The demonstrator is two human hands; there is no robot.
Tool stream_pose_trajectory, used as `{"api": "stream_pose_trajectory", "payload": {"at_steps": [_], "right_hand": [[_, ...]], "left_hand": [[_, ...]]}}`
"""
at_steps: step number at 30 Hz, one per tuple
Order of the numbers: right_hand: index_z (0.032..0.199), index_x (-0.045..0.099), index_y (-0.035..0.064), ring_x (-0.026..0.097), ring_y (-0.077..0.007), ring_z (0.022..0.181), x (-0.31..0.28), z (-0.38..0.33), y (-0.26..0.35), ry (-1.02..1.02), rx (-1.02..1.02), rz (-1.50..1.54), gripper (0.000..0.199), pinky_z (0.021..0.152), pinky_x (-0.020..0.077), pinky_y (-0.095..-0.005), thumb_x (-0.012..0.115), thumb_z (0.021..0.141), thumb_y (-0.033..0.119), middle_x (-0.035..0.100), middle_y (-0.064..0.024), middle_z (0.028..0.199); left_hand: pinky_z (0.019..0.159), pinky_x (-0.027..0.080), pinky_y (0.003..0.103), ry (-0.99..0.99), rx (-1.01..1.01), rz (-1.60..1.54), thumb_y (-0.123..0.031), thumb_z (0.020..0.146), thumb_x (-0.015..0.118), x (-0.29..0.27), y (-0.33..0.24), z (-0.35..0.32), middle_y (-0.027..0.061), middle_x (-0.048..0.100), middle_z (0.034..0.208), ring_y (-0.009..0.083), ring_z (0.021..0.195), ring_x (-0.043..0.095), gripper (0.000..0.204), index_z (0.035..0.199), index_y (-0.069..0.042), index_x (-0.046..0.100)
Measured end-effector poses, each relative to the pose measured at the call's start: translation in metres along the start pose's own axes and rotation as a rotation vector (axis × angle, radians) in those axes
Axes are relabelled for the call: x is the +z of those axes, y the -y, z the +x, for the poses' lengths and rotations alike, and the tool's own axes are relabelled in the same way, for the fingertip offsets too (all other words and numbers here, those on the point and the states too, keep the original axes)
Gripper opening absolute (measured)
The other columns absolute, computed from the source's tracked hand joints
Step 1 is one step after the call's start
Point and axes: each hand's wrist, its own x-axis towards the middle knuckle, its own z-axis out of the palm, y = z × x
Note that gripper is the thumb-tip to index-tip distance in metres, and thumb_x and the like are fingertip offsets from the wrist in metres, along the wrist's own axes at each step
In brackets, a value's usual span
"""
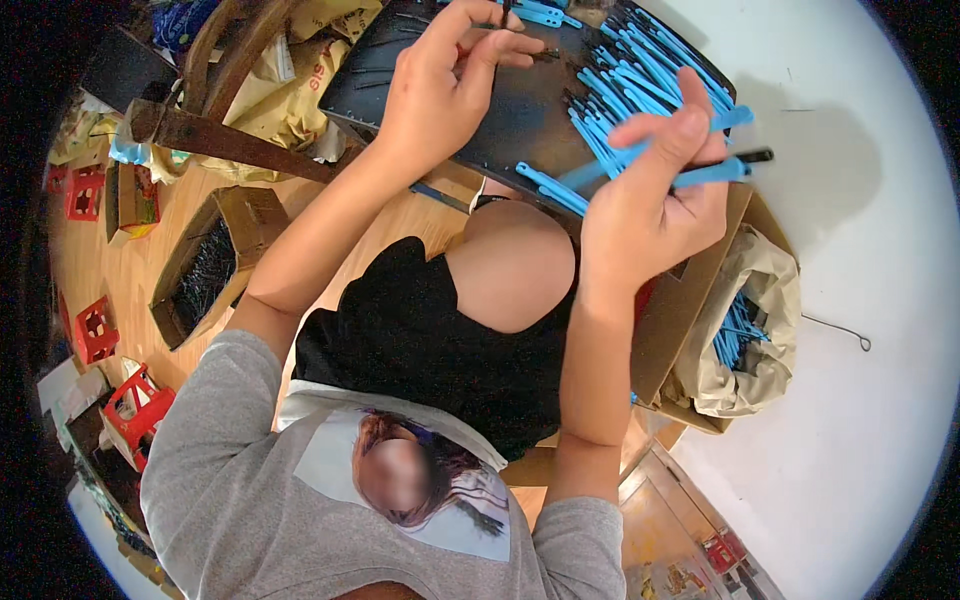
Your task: Packaging and sorting blue plastic clips or components into boxes.
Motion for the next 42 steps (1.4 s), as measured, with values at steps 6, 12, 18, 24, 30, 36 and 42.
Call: {"api": "stream_pose_trajectory", "payload": {"at_steps": [6, 12, 18, 24, 30, 36, 42], "right_hand": [[0.097, 0.06, -0.0001, 0.055, -0.011, 0.062, -0.011, 0.008, -0.001, 0.46, -0.045, -0.49, 0.021, 0.059, 0.0434, -0.0236, 0.054, 0.081, 0.013, 0.063, -0.0101, 0.075], [0.099, 0.06, 0.0048, 0.06, -0.0177, 0.069, -0.009, 0.024, -0.02, 0.525, -0.233, -0.579, 0.024, 0.064, 0.0444, -0.0246, 0.056, 0.076, 0.007, 0.062, -0.0128, 0.079], [0.096, 0.061, 0.0033, 0.06, -0.0177, 0.069, -0.001, 0.035, -0.029, 0.513, -0.25, -0.53, 0.022, 0.065, 0.0444, -0.0246, 0.059, 0.073, 0.006, 0.063, -0.0127, 0.08], [0.093, 0.062, 0.0011, 0.059, -0.0123, 0.071, -0.003, 0.042, -0.03, 0.543, -0.2, -0.504, 0.021, 0.067, 0.0442, -0.0231, 0.061, 0.073, 0.007, 0.064, -0.012, 0.083], [0.092, 0.062, 0.0004, 0.045, -0.0044, 0.059, -0.008, 0.054, -0.033, 0.592, -0.312, -0.549, 0.025, 0.056, 0.0382, -0.0183, 0.064, 0.075, 0.018, 0.059, -0.0026, 0.065], [0.092, 0.062, -0.0004, 0.049, -0.0059, 0.063, -0.006, 0.052, -0.026, 0.596, -0.225, -0.606, 0.024, 0.06, 0.0408, -0.0195, 0.065, 0.073, 0.014, 0.062, -0.0054, 0.073], [0.091, 0.063, 0.0001, 0.05, -0.0044, 0.059, -0.003, 0.044, -0.029, 0.581, -0.157, -0.422, 0.022, 0.054, 0.0401, -0.0189, 0.065, 0.071, 0.01, 0.061, -0.0034, 0.066]], "left_hand": [[0.06, 0.049, 0.027, 0.047, -0.054, -0.055, -0.004, 0.081, 0.05, 0.003, 0.007, 0.008, 0.0116, 0.063, 0.073, 0.0212, 0.072, 0.063, 0.008, 0.088, 0.0, 0.053], [0.061, 0.049, 0.027, 0.186, -0.101, -0.078, -0.005, 0.08, 0.051, 0.008, 0.014, 0.012, 0.0122, 0.062, 0.072, 0.021, 0.072, 0.063, 0.008, 0.085, 0.001, 0.054], [0.06, 0.049, 0.027, 0.194, -0.071, -0.091, -0.005, 0.08, 0.052, 0.012, 0.018, 0.011, 0.0123, 0.062, 0.072, 0.0207, 0.071, 0.063, 0.009, 0.085, 0.001, 0.055], [0.058, 0.048, 0.026, 0.21, -0.075, -0.08, -0.005, 0.079, 0.053, 0.012, 0.015, 0.015, 0.0113, 0.062, 0.071, 0.0203, 0.069, 0.063, 0.008, 0.084, 0.0, 0.055], [0.057, 0.048, 0.026, 0.196, -0.053, -0.091, -0.007, 0.079, 0.053, 0.012, 0.017, 0.014, 0.0102, 0.062, 0.07, 0.0197, 0.068, 0.062, 0.009, 0.084, 0.0, 0.057], [0.057, 0.048, 0.026, 0.2, -0.026, -0.066, -0.007, 0.079, 0.054, 0.013, 0.017, 0.014, 0.0095, 0.061, 0.069, 0.0192, 0.067, 0.062, 0.009, 0.083, 0.0, 0.058], [0.057, 0.048, 0.026, 0.14, -0.006, -0.089, -0.007, 0.077, 0.055, 0.011, 0.017, 0.015, 0.0092, 0.061, 0.067, 0.0188, 0.065, 0.062, 0.008, 0.081, -0.001, 0.059]]}}
